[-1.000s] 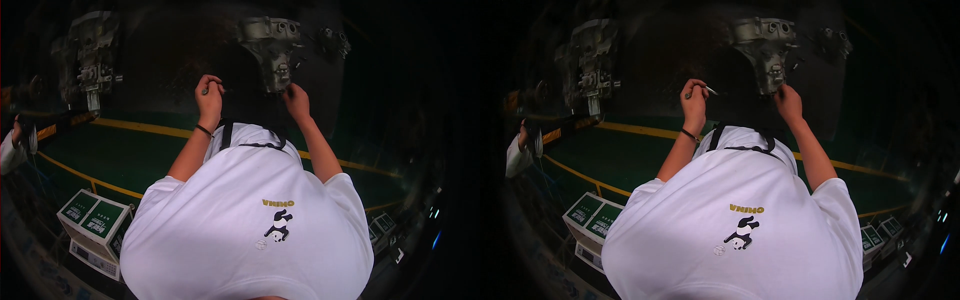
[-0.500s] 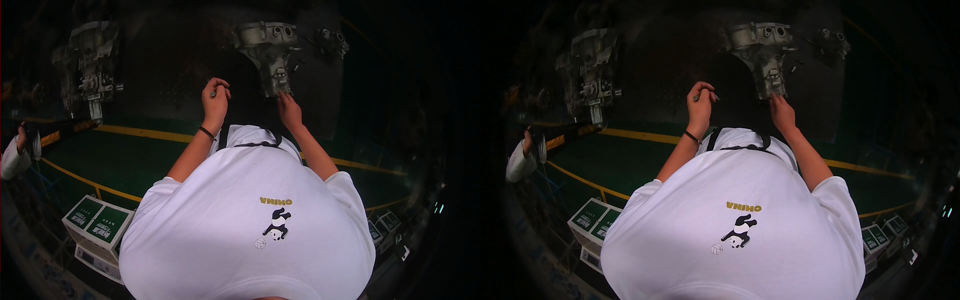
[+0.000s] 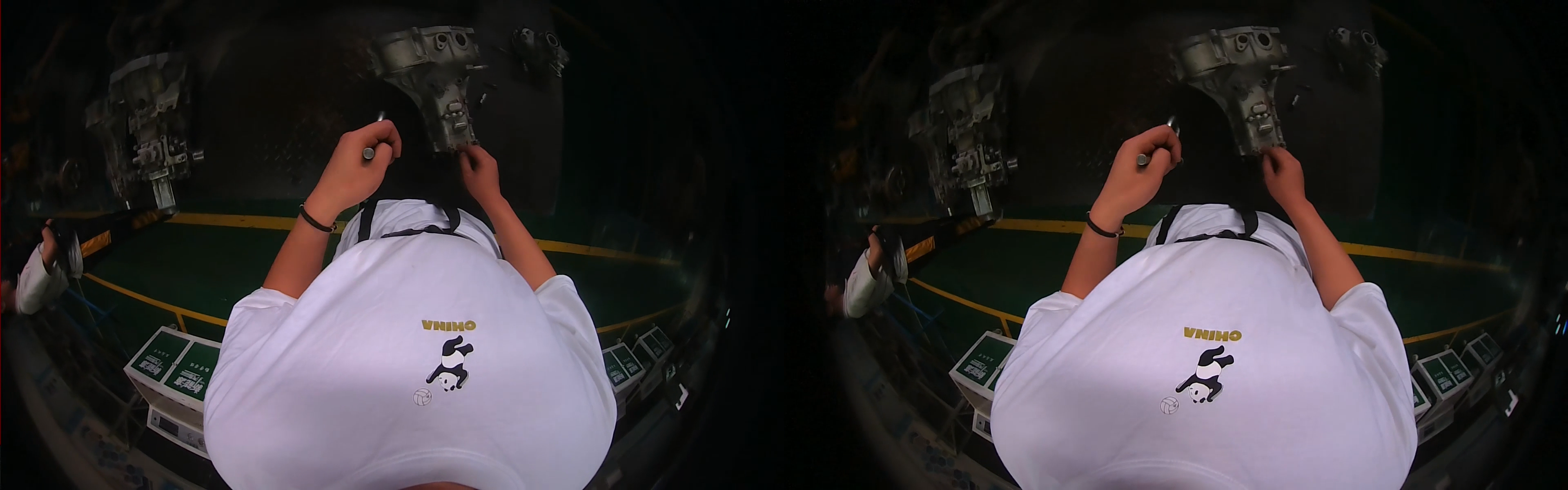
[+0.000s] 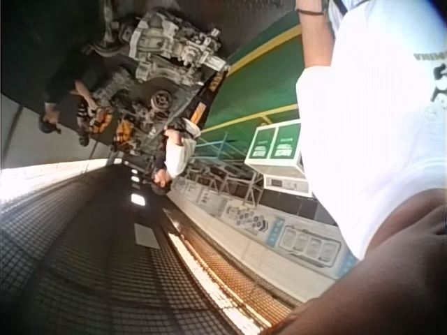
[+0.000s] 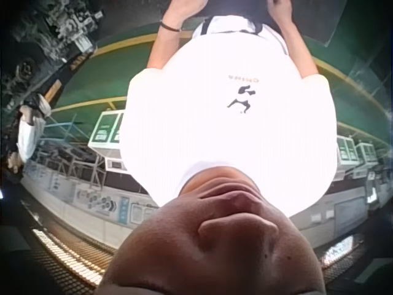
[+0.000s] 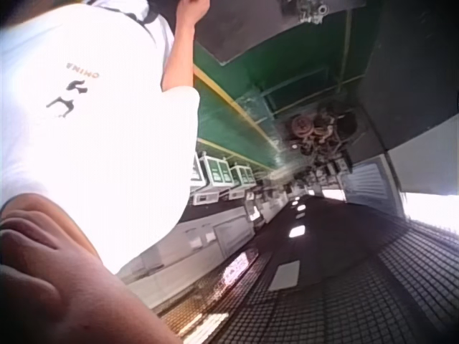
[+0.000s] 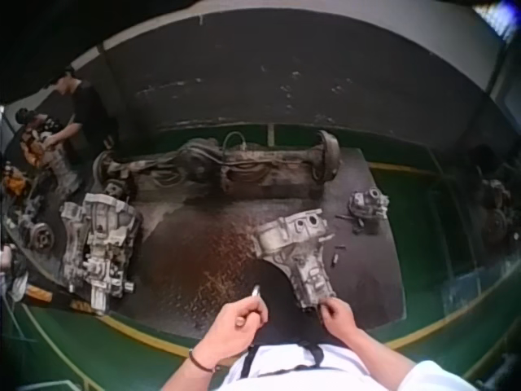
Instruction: Manually assembling or inspecting mechanical engine/transmission components using a specialized wrench.
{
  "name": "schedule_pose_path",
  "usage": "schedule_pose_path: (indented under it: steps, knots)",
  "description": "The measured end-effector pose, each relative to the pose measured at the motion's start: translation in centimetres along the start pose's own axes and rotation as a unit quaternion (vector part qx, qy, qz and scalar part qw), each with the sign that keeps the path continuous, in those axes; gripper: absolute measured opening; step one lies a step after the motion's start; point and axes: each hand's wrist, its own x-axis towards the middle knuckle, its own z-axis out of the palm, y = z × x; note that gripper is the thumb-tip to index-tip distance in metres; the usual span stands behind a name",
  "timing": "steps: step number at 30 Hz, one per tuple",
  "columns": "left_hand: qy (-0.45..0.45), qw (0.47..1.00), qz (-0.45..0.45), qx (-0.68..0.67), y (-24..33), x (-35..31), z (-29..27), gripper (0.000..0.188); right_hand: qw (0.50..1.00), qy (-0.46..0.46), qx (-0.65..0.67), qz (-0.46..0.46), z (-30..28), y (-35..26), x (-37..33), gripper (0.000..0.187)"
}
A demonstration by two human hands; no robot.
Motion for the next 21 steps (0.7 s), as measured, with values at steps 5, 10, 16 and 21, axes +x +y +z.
schedule_pose_path:
  steps: [5,10,16,21]
  knots:
    - [-0.125,0.977,0.167,0.032,6.1,0.1,-1.7,0.011,0.952,-0.055,0.197,0.226,-0.8,0.6,-1.4,0.025]
    - [-0.188,0.956,0.223,-0.029,6.7,0.2,-0.8,0.011,0.839,-0.143,0.421,0.313,-4.0,-5.1,-1.8,0.072]
    - [-0.321,0.899,0.293,0.048,6.5,-0.9,3.7,0.017,0.827,-0.178,0.421,0.327,-4.7,-7.6,-2.4,0.039]
    - [-0.327,0.893,0.310,-0.003,5.8,-1.6,8.1,0.016,0.896,-0.202,0.353,0.178,-5.9,-8.5,-2.4,0.020]
